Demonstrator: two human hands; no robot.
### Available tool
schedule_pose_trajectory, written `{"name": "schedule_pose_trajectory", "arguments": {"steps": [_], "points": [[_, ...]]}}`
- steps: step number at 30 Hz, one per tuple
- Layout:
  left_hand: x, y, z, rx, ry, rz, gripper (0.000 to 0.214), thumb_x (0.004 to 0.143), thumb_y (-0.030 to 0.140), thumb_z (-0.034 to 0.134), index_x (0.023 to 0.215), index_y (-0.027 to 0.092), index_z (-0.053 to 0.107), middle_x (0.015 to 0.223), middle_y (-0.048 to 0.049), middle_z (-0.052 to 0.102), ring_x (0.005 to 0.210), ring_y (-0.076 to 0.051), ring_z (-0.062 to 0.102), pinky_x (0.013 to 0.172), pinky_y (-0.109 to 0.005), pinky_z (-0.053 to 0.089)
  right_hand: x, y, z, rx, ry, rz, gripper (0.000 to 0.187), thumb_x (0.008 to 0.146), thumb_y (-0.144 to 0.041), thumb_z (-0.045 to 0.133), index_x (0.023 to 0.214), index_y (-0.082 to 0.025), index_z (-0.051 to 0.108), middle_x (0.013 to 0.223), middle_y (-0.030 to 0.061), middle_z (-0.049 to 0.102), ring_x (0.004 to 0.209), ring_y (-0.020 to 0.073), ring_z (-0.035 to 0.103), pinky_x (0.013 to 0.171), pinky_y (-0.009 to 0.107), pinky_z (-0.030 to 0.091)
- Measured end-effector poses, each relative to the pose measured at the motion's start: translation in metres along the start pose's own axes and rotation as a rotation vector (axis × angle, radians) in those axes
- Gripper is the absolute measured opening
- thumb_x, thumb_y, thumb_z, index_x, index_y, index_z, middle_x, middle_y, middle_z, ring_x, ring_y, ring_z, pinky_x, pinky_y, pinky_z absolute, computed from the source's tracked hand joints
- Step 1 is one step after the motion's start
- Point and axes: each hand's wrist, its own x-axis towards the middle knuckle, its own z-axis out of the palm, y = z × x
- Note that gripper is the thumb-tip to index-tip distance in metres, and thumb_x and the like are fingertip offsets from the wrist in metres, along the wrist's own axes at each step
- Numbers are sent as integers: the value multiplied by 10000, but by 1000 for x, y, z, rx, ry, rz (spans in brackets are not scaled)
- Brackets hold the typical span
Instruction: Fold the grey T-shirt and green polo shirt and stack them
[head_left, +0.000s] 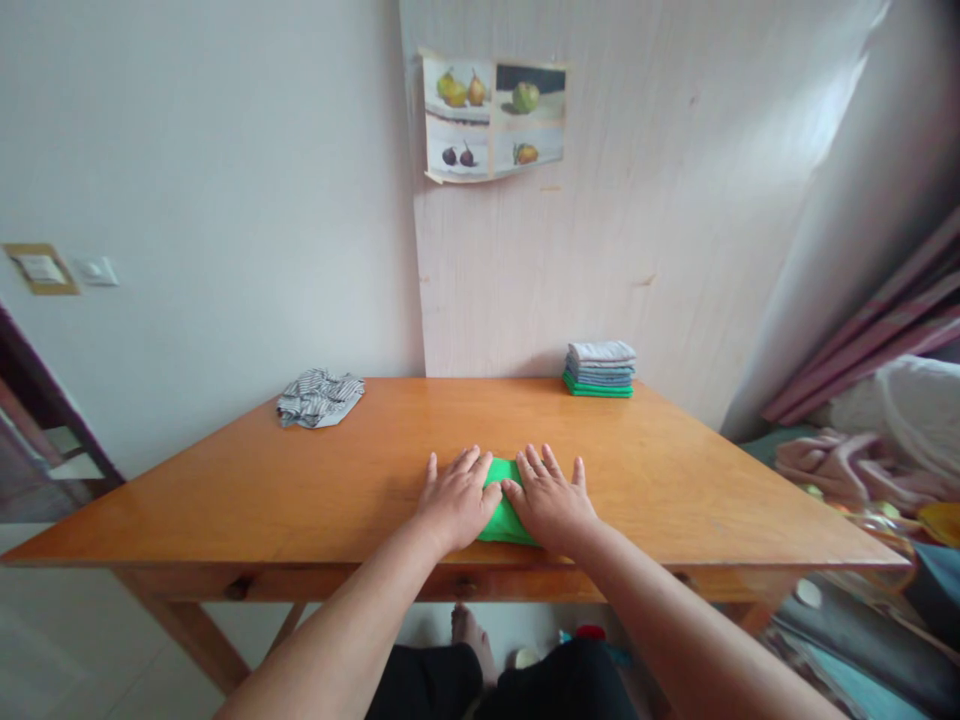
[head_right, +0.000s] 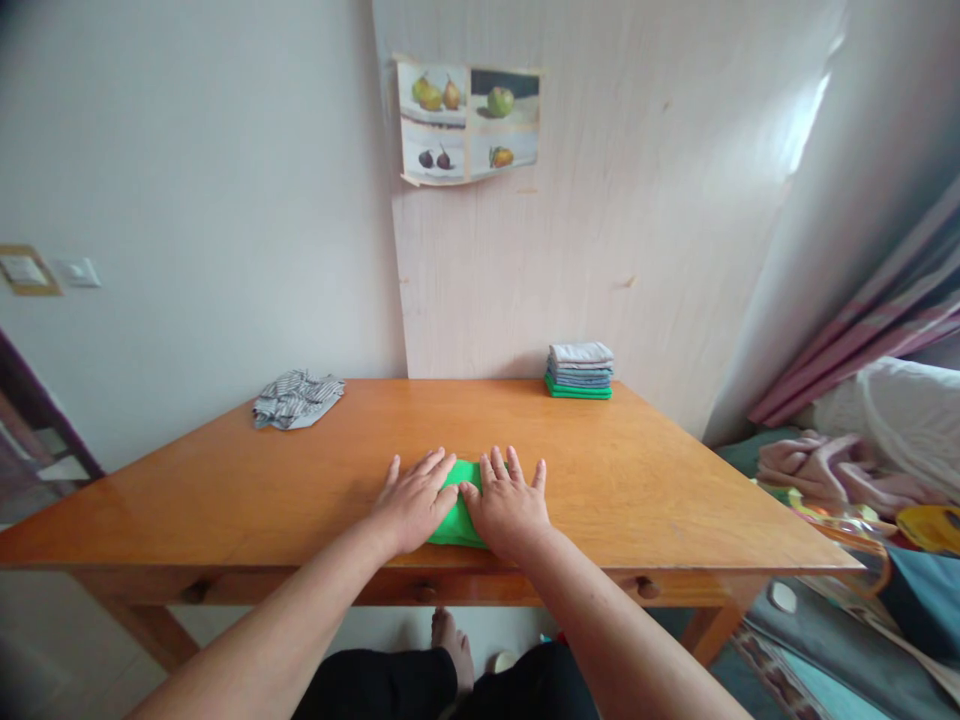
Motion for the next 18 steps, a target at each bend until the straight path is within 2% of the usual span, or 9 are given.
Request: {"name": "schedule_pose_trajectory", "arguments": {"steps": [2, 4, 7, 10, 18], "points": [[-1, 0, -2, -7, 1, 14, 574, 988, 482, 239, 1523, 301, 343, 1593, -104, 333, 1477, -274, 276, 1156, -677, 48, -1, 0, 1, -17, 26, 8, 714, 999, -593, 167, 1551, -158, 293, 1633, 120, 170, 1512, 322, 53, 1115, 707, -52], [-1, 0, -3, -8, -6, 25, 562, 993, 480, 223, 1520, 327, 344, 1591, -107, 335, 1476, -283, 277, 1136, -707, 44, -2, 2, 0, -38, 42, -28, 682, 1004, -586, 166, 1560, -208, 278, 1642, 86, 146, 1513, 324, 28, 1115, 702, -69], [-1, 1, -3, 6, -14, 17, 567, 991, 484, 216, 1502, 306, 388, 1589, -121, 335, 1473, -297, 280, 1133, -710, 38, -2, 4, -4, -59, 3, -115, 633, 1010, -571, 153, 1546, -276, 316, 1629, 49, 225, 1511, 337, 26, 1095, 724, -96], [1, 2, -4, 5, -33, 3, 573, 984, 496, 231, 1483, 287, 420, 1590, -121, 334, 1473, -297, 280, 1137, -706, 49, 0, 4, -7, -69, -35, -122, 646, 1009, -572, 145, 1524, -251, 370, 1608, 72, 287, 1507, 354, 40, 1080, 744, -96], [1, 4, -6, -7, -34, -11, 583, 984, 496, 231, 1491, 266, 405, 1590, -119, 333, 1472, -293, 283, 1147, -694, 73, -1, 2, -7, -42, -51, -74, 670, 1008, -567, 162, 1544, -198, 320, 1624, 90, 233, 1507, 354, 41, 1095, 739, -61]]}}
